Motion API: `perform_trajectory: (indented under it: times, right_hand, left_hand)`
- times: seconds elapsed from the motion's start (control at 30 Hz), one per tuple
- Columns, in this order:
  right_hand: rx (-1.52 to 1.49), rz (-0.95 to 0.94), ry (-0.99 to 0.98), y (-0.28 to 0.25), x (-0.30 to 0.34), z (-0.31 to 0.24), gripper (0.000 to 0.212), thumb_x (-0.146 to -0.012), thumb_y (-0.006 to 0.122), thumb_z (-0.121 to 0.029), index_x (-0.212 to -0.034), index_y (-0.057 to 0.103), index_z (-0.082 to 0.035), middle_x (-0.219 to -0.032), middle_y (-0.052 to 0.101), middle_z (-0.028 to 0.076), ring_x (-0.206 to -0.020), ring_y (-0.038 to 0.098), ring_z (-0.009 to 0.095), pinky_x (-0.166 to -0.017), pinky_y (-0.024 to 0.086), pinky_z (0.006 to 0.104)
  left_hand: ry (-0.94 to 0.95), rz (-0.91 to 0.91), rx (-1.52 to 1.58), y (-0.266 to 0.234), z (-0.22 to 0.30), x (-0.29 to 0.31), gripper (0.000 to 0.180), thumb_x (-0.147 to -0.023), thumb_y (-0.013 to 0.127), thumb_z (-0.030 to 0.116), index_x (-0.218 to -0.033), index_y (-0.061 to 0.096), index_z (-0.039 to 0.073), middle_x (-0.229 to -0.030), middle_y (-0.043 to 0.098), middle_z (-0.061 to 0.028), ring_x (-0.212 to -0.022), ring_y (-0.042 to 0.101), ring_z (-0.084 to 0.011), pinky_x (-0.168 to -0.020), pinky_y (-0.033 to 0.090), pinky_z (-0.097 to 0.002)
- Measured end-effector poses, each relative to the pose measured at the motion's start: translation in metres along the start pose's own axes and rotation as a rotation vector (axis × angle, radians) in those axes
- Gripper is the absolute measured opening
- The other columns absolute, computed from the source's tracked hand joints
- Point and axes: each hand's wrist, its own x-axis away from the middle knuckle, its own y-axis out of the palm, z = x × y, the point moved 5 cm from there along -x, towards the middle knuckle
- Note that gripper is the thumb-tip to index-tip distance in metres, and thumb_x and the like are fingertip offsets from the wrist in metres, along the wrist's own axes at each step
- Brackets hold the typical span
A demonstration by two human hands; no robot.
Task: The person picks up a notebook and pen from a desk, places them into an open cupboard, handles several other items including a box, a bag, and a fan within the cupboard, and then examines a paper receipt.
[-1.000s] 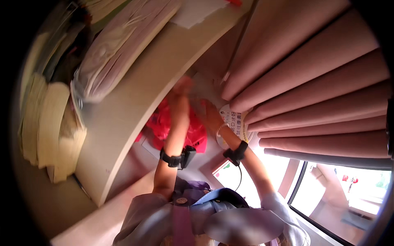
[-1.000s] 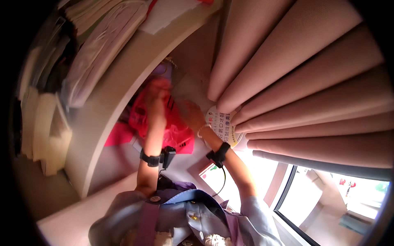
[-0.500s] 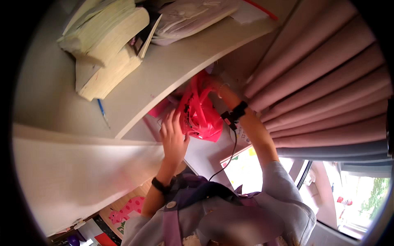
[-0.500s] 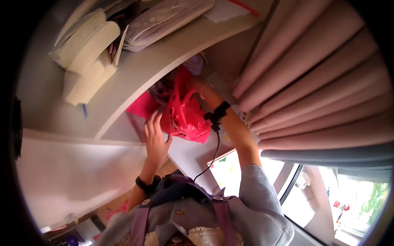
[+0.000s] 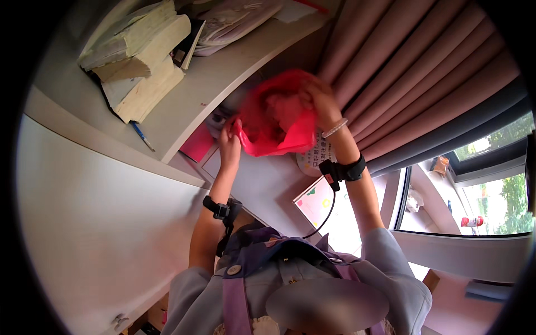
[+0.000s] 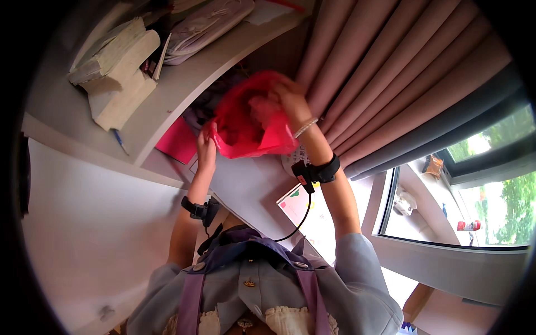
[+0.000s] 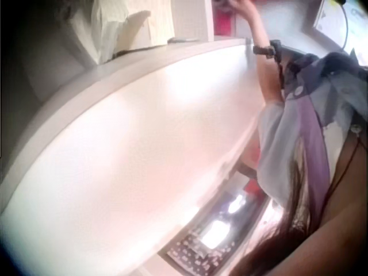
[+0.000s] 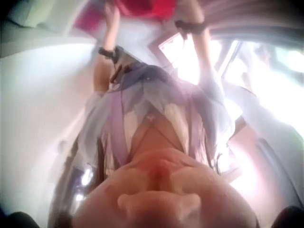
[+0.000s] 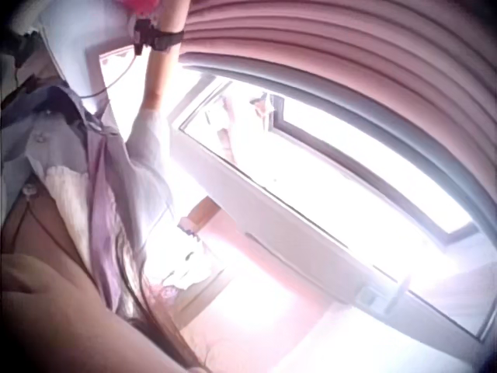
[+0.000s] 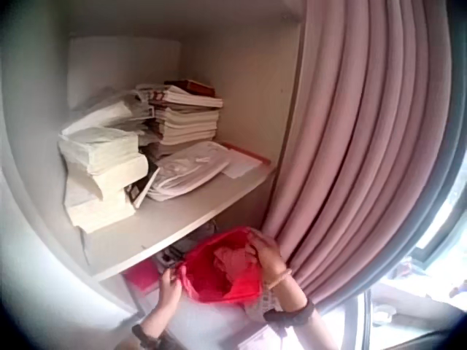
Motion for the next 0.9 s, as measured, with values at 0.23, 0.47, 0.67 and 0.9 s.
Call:
perform_trajectory:
  times: [0.23,0.47,0.67,0.9]
  right_hand:
    - [1.142,-0.567,-0.152,0.106,0.034,0.097,0.04,-0.083,0.05,-0.035,-0.095,0.058,0.002,-0.082,0.06,0.024,-0.072,0.058,0.039,-0.067,0.046,0.0429]
    - [1.439,-0.344,0.038,0.016,0.005,0.16,0.045,-0.083,0.048,-0.041,-0.115,0.053,-0.01,-0.106,0.057,0.018,-0.097,0.053,0.038,-0.085,0.042,0.0427]
    - [1.826,-0.423,-0.386,-0.055,0.029,0.283,0.056,-0.085,0.047,-0.033,-0.133,0.032,-0.009,-0.138,0.031,0.01,-0.127,0.029,0.029,-0.101,0.028,0.0437]
    - [1.953,-0.397,-0.386,-0.069,0.021,0.288,0.059,-0.082,0.051,-0.032,-0.133,0.032,-0.011,-0.14,0.029,0.011,-0.13,0.025,0.027,-0.103,0.023,0.0466]
  left_hand:
    - [-0.452,0.106,0.508,-0.024,-0.133,0.063,0.04,-0.08,0.057,0.03,-0.114,0.048,0.01,-0.106,0.053,-0.0053,-0.1,0.05,-0.0184,-0.094,0.035,-0.0336]
    - [-0.812,-0.137,0.887,-0.047,-0.133,0.09,0.022,-0.081,0.049,0.023,-0.098,0.056,0.011,-0.099,0.06,-0.0055,-0.091,0.057,-0.0206,-0.088,0.042,-0.0419]
    - [-0.886,-0.103,0.603,-0.074,-0.136,0.133,0.026,-0.087,0.046,0.023,-0.107,0.05,0.008,-0.101,0.059,-0.0073,-0.094,0.056,-0.0219,-0.082,0.044,-0.0383]
    - [-0.235,-0.74,-0.664,-0.007,0.054,0.119,0.025,-0.08,0.051,0.007,-0.103,0.047,-0.001,-0.093,0.056,-0.0167,-0.092,0.056,-0.0295,-0.081,0.042,-0.0365]
